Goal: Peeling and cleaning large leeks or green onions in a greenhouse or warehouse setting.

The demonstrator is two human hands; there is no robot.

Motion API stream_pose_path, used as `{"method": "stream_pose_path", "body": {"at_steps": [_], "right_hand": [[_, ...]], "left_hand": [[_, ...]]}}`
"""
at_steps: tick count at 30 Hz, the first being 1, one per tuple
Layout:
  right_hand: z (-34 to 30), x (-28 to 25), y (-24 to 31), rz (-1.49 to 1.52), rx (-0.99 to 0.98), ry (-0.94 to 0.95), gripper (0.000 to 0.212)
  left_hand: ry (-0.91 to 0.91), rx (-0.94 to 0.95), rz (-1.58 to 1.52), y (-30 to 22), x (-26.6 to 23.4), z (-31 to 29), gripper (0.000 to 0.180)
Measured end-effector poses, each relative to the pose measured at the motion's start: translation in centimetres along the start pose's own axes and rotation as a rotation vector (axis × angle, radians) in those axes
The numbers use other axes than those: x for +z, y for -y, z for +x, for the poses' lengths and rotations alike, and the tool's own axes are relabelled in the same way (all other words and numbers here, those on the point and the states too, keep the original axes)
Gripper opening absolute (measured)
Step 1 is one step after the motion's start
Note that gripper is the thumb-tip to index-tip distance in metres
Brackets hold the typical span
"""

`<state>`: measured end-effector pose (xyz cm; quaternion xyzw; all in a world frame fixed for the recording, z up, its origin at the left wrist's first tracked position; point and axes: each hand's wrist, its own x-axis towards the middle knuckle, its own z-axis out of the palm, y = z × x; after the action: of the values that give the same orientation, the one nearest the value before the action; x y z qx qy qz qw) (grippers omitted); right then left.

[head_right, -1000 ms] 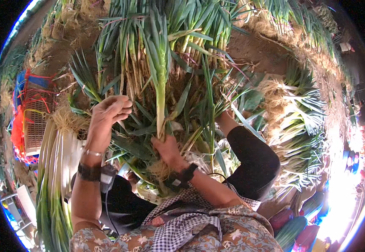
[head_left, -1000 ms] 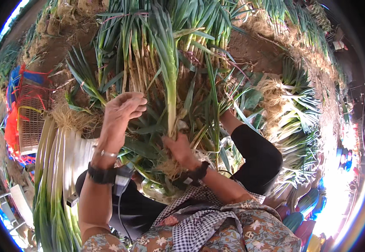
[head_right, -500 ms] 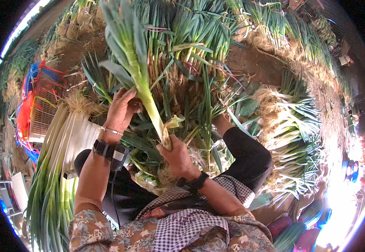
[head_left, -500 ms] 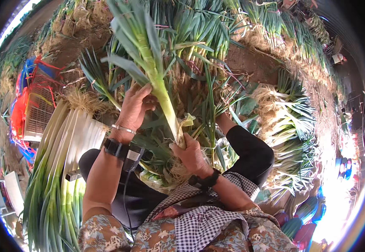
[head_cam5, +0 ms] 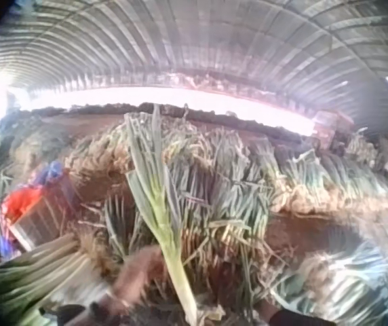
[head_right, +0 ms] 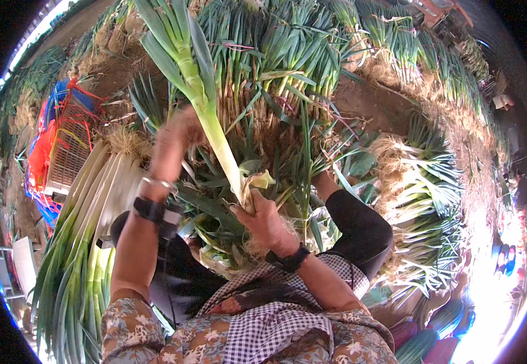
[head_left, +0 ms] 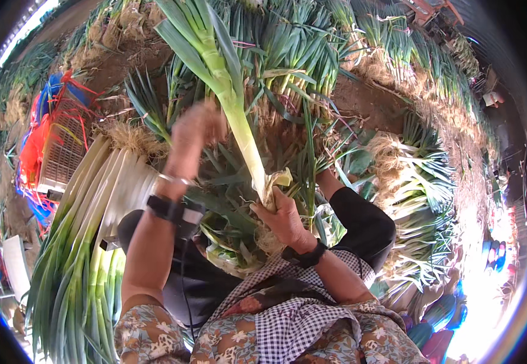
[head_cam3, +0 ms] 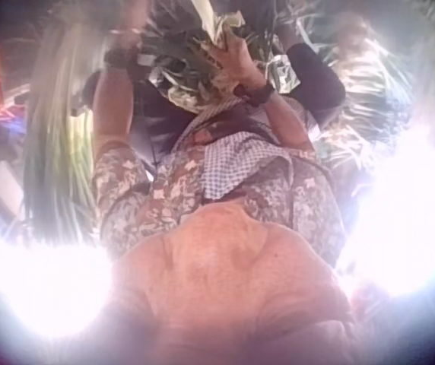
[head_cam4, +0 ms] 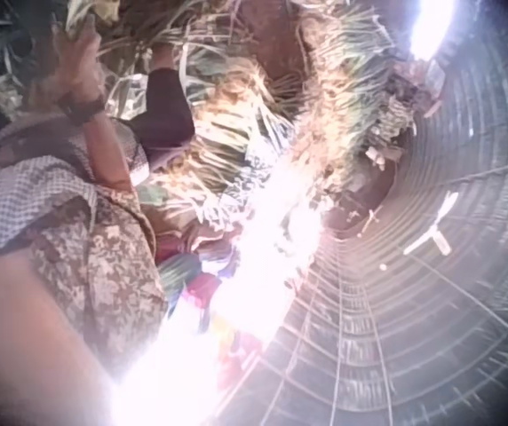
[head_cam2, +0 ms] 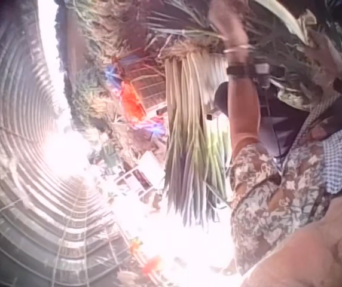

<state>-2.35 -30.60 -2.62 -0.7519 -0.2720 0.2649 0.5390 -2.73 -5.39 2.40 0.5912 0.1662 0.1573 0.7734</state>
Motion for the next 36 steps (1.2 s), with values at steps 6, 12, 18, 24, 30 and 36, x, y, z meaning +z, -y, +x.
{"method": "stream_pose_path", "body": {"at_steps": [6,12,18,24,30,36], "right_hand": [[-1.0,0.6,1.7,-0.475,0.195,0.362,0.04],[4.0,-1.1,-1.5,0.468,0.026,0.036,0.057],[8.0,2.3,3.7,0.261,-0.283,0.09,0.041],[8.6,4.1,3.1,1.065,0.248,0.007,0.03],[9.7,4.9,-4.9,0.372,0.295,-0.152,0.024],[1.3,1.7,-15.6,-0.875,-0.151,0.096,0.01]], "left_hand": [[0.096,0.213,-0.521,-1.4,-2.1,0.8,0.06],[0.019,0.127,-0.684,-0.4,-1.7,-0.2,0.03],[-0.019,0.121,-0.65,0.1,0.9,-1.8,0.033],[0.156,0.077,-0.725,1.2,0.5,-1.4,0.052],[0.371,-0.078,-0.827,0.7,2.4,-2.1,0.051],[0.467,-0.009,-0.844,-0.1,1.6,-2.2,0.051]]}}
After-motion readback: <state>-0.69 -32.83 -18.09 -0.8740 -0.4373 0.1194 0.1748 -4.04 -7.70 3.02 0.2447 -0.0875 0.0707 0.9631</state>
